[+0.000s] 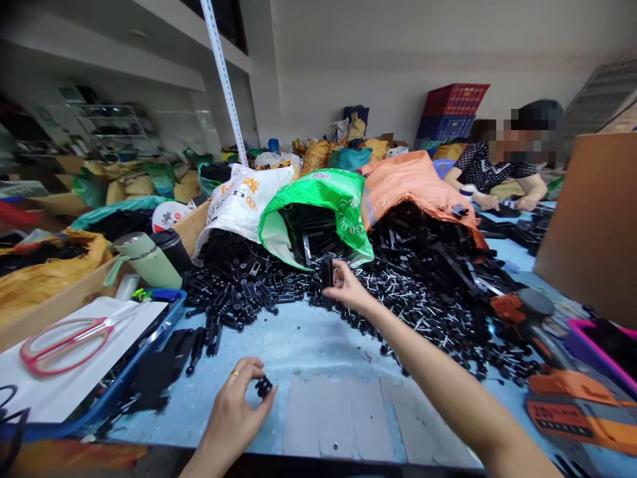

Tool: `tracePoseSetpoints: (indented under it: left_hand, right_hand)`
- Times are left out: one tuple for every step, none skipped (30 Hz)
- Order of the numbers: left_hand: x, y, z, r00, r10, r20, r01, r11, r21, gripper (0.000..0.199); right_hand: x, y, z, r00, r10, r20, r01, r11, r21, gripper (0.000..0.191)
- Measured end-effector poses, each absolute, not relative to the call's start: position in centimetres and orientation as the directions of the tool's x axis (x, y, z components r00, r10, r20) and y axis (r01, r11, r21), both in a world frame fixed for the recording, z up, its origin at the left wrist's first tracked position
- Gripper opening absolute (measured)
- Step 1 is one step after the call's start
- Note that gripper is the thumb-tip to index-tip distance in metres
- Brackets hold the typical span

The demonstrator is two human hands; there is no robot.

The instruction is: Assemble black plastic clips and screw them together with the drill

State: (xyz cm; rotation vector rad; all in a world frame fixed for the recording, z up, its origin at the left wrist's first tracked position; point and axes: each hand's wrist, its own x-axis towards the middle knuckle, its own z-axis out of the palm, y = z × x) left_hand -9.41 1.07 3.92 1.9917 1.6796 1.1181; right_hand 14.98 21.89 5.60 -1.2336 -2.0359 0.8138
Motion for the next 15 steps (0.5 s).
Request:
tracePoseSetpoints:
  left_hand:
    - [-8.9,1.2,3.4,0.026,0.918,0.397,0.678,-0.308,0.667,0.014]
    - [-8.5,1.4,2.9,0.045,0.909,0.415,0.659,-0.339,0.671,0.017]
    - [-8.0,1.6,2.4,0.065,0.904,0.422,0.642,-0.361,0.676,0.020]
    - [-7.6,1.7,1.9,0.078,0.903,0.422,0.629,-0.373,0.682,0.022]
    - [-7.3,1.8,1.6,0.082,0.904,0.419,0.619,-0.376,0.690,0.023]
    - [-6.9,1.7,1.4,0.078,0.908,0.411,0.610,-0.370,0.701,0.023]
    - [-6.7,1.7,1.4,0.069,0.916,0.396,0.599,-0.356,0.717,0.024]
    - [-6.4,1.6,1.5,0.058,0.927,0.371,0.585,-0.332,0.740,0.026]
    - [-6.1,1.4,1.6,0.046,0.942,0.332,0.565,-0.299,0.769,0.028]
    - [-5.7,1.3,1.9,0.041,0.959,0.279,0.536,-0.257,0.804,0.031]
    - [-5.3,1.1,2.1,0.047,0.974,0.220,0.493,-0.214,0.843,0.034]
    - [-4.9,1.0,2.2,0.063,0.985,0.159,0.441,-0.170,0.881,0.037]
    - [-4.4,0.8,2.3,0.083,0.991,0.103,0.383,-0.128,0.915,0.040]
    - [-4.0,0.7,2.3,0.099,0.993,0.060,0.324,-0.089,0.942,0.041]
    - [-3.6,0.6,2.2,0.107,0.994,0.030,0.270,-0.058,0.961,0.042]
  right_hand:
    - [15.1,18.7,4.3,-0.406,0.900,0.156,0.374,0.320,-0.871,0.058]
    - [15.4,15.6,2.9,-0.414,0.902,0.124,0.268,0.250,-0.930,0.052]
    - [15.9,12.7,1.6,-0.397,0.913,0.098,0.216,0.197,-0.956,0.049]
    - [16.5,10.0,0.5,-0.371,0.925,0.082,0.211,0.170,-0.963,0.049]
    - [17.5,7.8,-0.3,-0.340,0.938,0.071,0.243,0.161,-0.956,0.049]
    - [18.5,6.0,-0.7,-0.316,0.946,0.066,0.306,0.168,-0.937,0.049]
    - [19.6,4.7,-0.8,-0.305,0.950,0.066,0.390,0.188,-0.901,0.047]
    - [20.6,3.7,-0.7,-0.308,0.949,0.070,0.484,0.220,-0.847,0.044]
    - [21.3,3.1,-0.4,-0.325,0.942,0.080,0.576,0.264,-0.774,0.043]
    - [21.7,2.8,-0.1,-0.359,0.929,0.093,0.650,0.320,-0.689,0.045]
    - [21.6,2.7,0.3,-0.406,0.908,0.107,0.698,0.384,-0.604,0.047]
    - [21.2,2.8,0.5,-0.455,0.883,0.120,0.719,0.443,-0.536,0.049]
    - [20.4,2.9,0.7,-0.491,0.862,0.128,0.718,0.484,-0.501,0.049]
    - [19.3,3.1,0.7,-0.501,0.855,0.135,0.703,0.494,-0.512,0.047]
    - [18.1,3.2,0.6,-0.478,0.867,0.138,0.677,0.464,-0.571,0.043]
